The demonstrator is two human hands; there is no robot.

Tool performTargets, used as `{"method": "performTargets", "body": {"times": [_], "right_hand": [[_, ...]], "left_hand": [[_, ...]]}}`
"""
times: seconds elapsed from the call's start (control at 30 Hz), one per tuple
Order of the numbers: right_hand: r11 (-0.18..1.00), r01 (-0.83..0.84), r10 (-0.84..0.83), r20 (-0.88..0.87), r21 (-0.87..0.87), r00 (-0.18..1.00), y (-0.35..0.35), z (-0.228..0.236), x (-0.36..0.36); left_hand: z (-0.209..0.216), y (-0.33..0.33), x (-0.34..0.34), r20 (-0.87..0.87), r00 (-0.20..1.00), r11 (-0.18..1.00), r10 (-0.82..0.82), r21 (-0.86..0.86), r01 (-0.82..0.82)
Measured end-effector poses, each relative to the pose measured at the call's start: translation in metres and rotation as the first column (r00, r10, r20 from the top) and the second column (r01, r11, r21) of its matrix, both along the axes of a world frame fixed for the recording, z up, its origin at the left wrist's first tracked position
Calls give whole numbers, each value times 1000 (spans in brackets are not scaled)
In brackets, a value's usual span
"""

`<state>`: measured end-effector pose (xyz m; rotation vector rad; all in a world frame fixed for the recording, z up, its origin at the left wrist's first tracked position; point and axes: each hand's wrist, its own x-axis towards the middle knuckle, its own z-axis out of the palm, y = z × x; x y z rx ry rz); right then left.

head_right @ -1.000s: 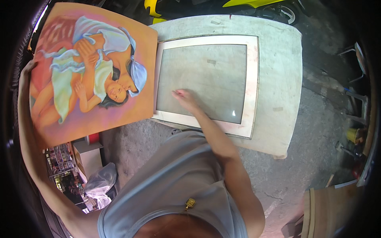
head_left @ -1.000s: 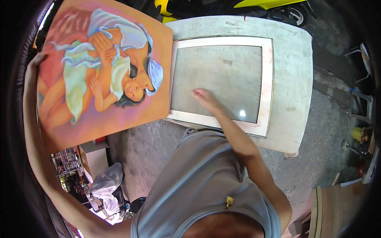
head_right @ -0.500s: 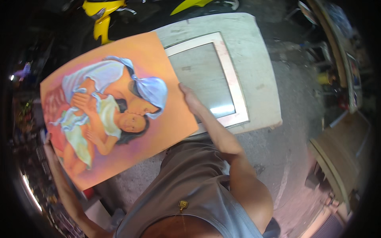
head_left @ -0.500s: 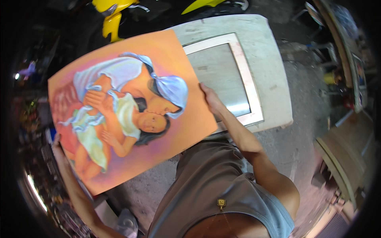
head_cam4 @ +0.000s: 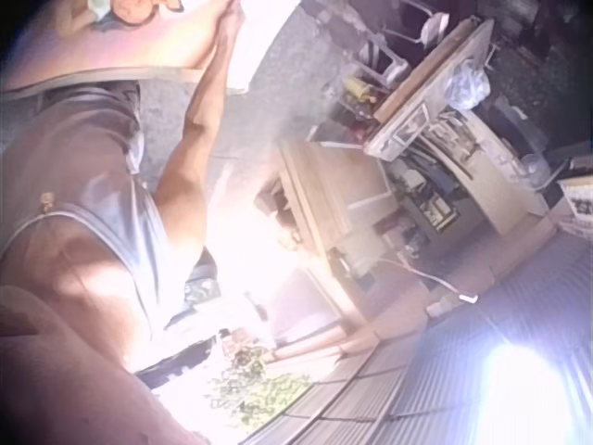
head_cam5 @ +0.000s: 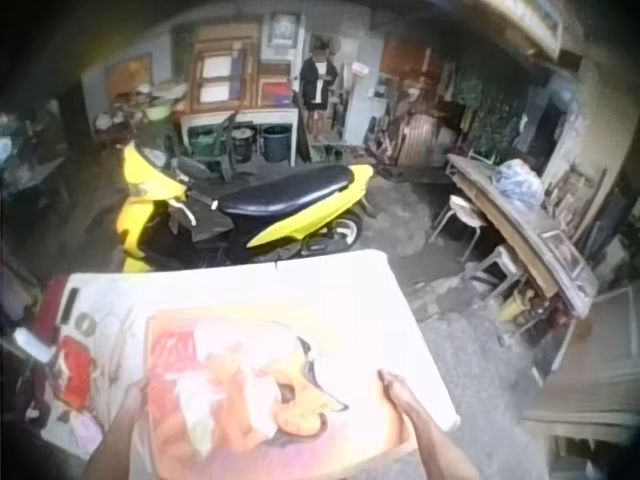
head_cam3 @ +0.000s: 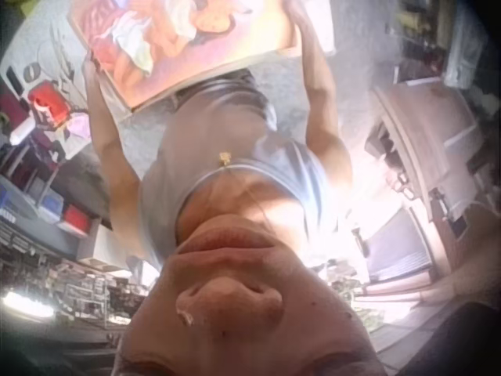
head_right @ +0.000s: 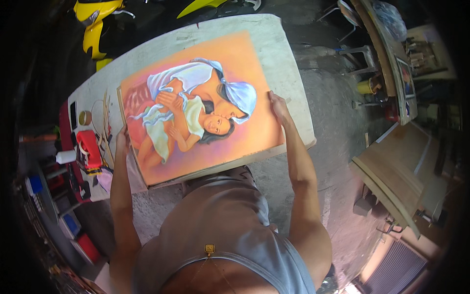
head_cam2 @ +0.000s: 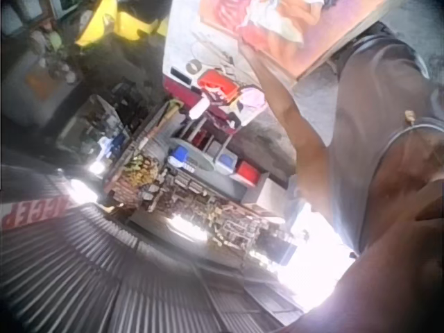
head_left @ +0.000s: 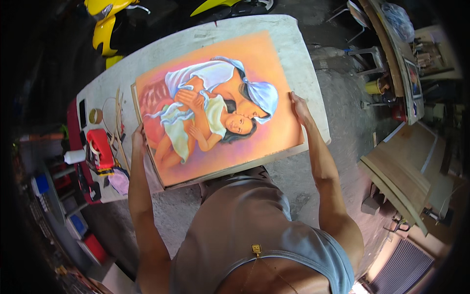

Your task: The person ties a red string to the back of a framed artwork using pliers, then removes a wooden strip from the frame's edge. Finally, they flip the artwork to reveal a colorful painting.

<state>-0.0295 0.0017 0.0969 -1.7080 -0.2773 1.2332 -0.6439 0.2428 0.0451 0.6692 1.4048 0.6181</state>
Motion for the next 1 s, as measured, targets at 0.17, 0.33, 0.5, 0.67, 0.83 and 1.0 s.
{"method": "performTargets", "body": {"times": [0.17,0.33,0.5,0.67,0.83,1.0], "right_hand": [[987,-152,160,266,-50,951,20,-20,-3],[983,-179,150,399,37,905,7,-59,8],[969,-245,214,394,29,894,12,-60,6],[991,-61,33,218,123,975,21,-45,0],[989,-18,-6,157,149,988,42,-73,13],[999,33,-22,265,-40,964,29,-67,22]], "left_hand": [[-11,-7,15,-292,956,992,20,128,18],[19,-30,60,-380,918,986,112,160,-54],[-7,-29,35,-494,857,974,145,223,-36],[-23,-21,39,-473,874,962,114,272,21],[-87,-10,-45,-387,922,798,14,560,223],[-95,-25,-25,-372,927,894,49,430,126]]}}
